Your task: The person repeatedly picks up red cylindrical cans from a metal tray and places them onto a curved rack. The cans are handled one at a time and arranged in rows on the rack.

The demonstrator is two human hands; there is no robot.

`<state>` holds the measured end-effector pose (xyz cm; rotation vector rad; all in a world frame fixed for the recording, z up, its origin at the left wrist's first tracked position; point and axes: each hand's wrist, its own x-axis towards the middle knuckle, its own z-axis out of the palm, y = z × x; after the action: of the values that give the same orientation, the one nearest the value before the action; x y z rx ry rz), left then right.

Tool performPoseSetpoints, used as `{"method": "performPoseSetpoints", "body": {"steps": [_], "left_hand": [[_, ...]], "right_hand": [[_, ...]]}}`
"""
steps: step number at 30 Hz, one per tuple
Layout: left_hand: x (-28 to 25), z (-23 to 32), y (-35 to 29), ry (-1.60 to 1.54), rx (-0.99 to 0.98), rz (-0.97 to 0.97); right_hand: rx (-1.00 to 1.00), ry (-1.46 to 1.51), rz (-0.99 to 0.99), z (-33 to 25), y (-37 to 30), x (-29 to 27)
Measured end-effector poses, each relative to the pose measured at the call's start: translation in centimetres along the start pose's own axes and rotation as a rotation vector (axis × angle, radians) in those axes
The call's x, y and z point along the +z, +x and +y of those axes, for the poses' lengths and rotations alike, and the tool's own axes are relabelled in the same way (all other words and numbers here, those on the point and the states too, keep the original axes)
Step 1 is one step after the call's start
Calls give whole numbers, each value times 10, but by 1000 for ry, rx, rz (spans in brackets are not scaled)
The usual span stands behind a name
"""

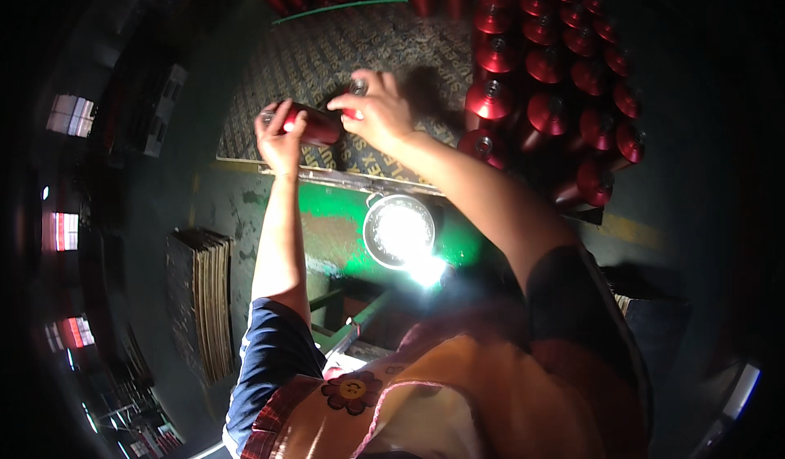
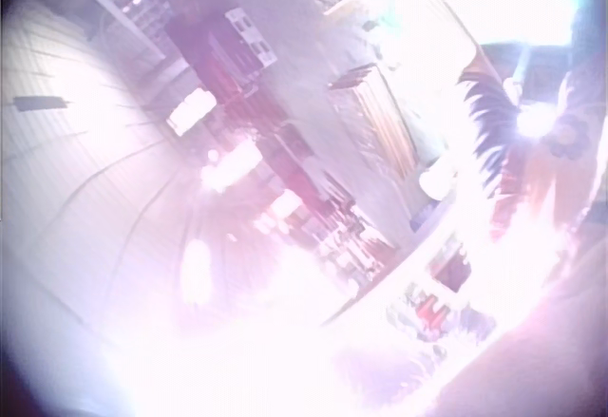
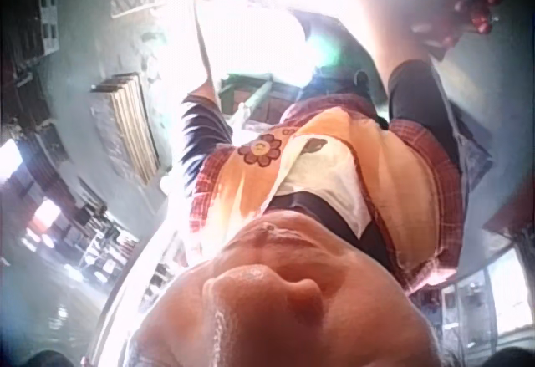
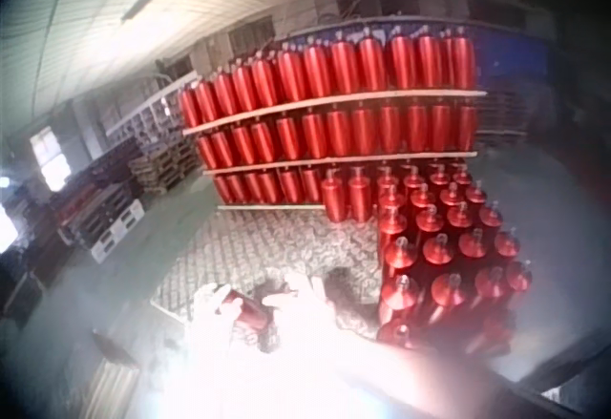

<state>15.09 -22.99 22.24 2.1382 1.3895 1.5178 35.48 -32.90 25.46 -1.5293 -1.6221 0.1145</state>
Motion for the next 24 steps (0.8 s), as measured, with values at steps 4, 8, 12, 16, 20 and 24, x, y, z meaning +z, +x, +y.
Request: {"method": "performPoseSetpoints", "body": {"steps": [4, 8, 12, 16, 20, 24], "left_hand": [[44, -20, 6, 193, -147, -147], [44, -11, 10, 176, -16, -101], [16, 60, -26, -147, 88, 18], [40, 161, -97, -412, 281, -486], [85, 215, -120, -371, 318, -689], [99, 224, -132, -269, 361, -658]], "right_hand": [[93, -86, -97, 18, 7, 42], [217, -66, -154, 11, -4, 22], [-182, -6, 61, 20, -70, -97], [109, -367, 239, 66, -159, -236], [47, -465, 84, 111, -197, -268], [221, -274, 29, 131, -212, -268]]}}
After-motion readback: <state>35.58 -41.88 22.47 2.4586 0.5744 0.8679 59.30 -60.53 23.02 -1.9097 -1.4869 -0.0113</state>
